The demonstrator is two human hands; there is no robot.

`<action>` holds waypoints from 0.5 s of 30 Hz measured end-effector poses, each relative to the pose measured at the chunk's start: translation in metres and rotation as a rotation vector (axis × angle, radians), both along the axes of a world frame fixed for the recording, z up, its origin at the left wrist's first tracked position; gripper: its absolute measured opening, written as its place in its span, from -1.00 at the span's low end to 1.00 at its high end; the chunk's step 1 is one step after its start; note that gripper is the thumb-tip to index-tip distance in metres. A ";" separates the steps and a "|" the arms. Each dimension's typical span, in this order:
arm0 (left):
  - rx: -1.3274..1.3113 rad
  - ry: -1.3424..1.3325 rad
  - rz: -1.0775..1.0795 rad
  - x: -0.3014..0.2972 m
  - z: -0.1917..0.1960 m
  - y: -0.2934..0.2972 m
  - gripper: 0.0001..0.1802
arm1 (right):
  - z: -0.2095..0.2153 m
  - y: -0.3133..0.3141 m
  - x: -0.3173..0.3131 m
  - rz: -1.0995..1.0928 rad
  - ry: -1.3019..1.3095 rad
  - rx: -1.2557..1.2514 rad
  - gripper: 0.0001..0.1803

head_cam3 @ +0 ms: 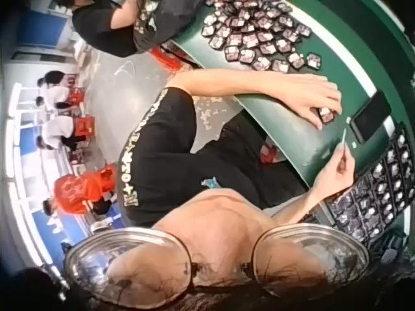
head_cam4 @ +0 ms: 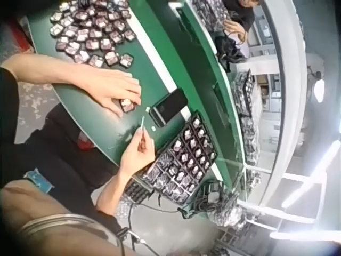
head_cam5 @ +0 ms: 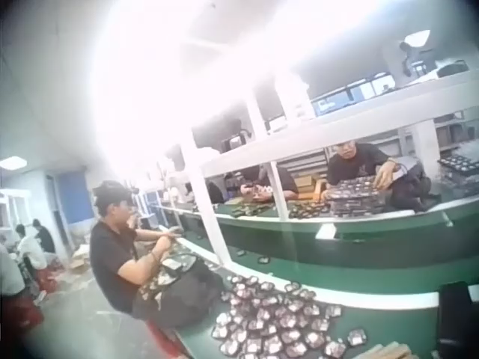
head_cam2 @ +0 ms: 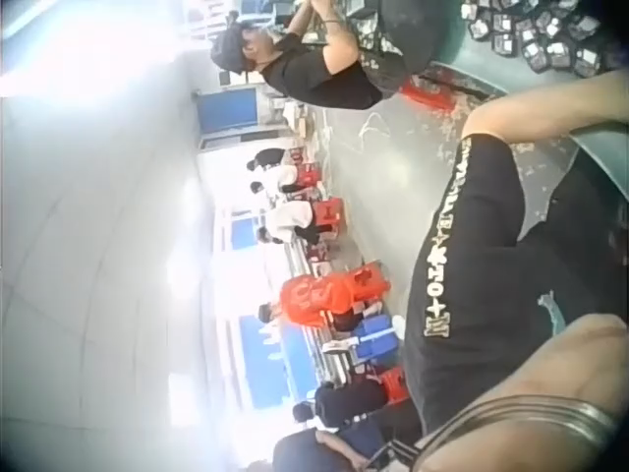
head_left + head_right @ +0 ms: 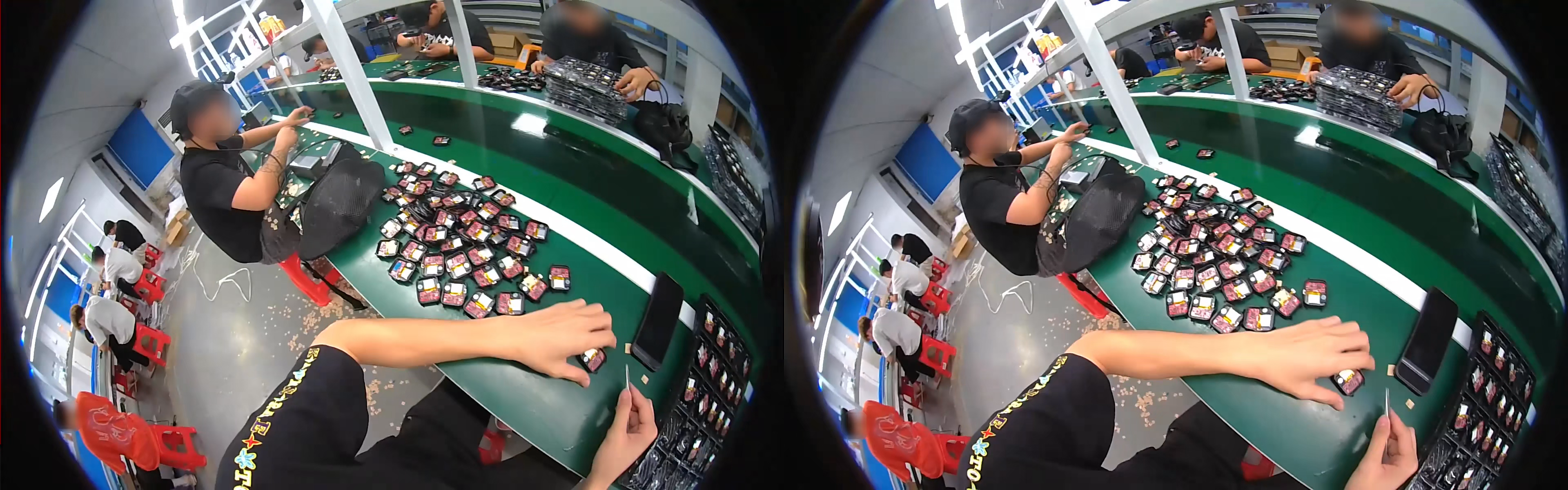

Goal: Assembling electronic watch components by using tweezers to seat internal parts.

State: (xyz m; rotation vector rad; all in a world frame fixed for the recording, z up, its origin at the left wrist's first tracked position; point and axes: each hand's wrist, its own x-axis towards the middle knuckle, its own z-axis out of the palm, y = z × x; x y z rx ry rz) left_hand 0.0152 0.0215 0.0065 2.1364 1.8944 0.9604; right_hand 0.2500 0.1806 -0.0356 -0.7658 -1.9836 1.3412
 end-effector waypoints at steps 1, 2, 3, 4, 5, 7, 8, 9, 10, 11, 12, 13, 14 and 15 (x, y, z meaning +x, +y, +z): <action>-0.025 0.008 -0.022 0.000 -0.004 0.001 -0.33 | 0.003 0.000 0.001 -0.002 -0.028 -0.009 -0.78; -0.019 -0.028 -0.054 -0.003 -0.008 0.003 -0.35 | 0.008 0.001 0.004 0.013 -0.049 0.022 -0.78; -0.013 -0.050 -0.091 -0.005 -0.009 0.007 -0.35 | 0.012 -0.004 0.005 -0.024 -0.072 0.028 -0.78; 0.014 -0.037 -0.101 -0.008 -0.009 0.006 -0.33 | 0.013 -0.010 0.001 -0.017 -0.011 0.052 -0.79; 0.045 -0.034 -0.111 -0.007 -0.009 0.005 -0.31 | 0.016 -0.013 0.001 -0.010 0.039 0.081 -0.79; 0.061 -0.025 -0.092 -0.010 -0.003 -0.002 -0.28 | 0.026 -0.017 0.000 -0.011 0.026 0.008 -0.82; 0.036 -0.050 -0.084 -0.022 -0.008 -0.007 -0.29 | 0.032 -0.023 -0.008 -0.015 -0.003 0.013 -0.82; -0.014 -0.026 -0.057 -0.024 -0.003 -0.011 -0.31 | 0.032 -0.025 -0.012 0.002 0.016 -0.005 -0.81; -0.058 -0.052 -0.051 -0.025 0.000 -0.012 -0.33 | 0.031 -0.026 -0.013 -0.011 0.010 -0.014 -0.81; -0.105 -0.075 -0.043 -0.024 0.001 -0.010 -0.36 | 0.031 -0.026 -0.011 -0.019 0.006 -0.025 -0.82; -0.113 -0.097 -0.034 -0.026 -0.001 -0.010 -0.37 | 0.025 -0.025 -0.015 -0.013 0.021 0.005 -0.82; -0.123 -0.114 -0.032 -0.026 0.000 -0.008 -0.39 | 0.024 -0.026 -0.015 -0.014 0.039 0.034 -0.82; -0.124 -0.122 -0.040 -0.026 -0.002 -0.004 -0.39 | 0.024 -0.025 -0.011 0.000 0.039 0.055 -0.81; -0.129 -0.120 -0.032 -0.025 0.000 -0.003 -0.40 | 0.025 -0.024 -0.010 -0.016 0.023 0.053 -0.81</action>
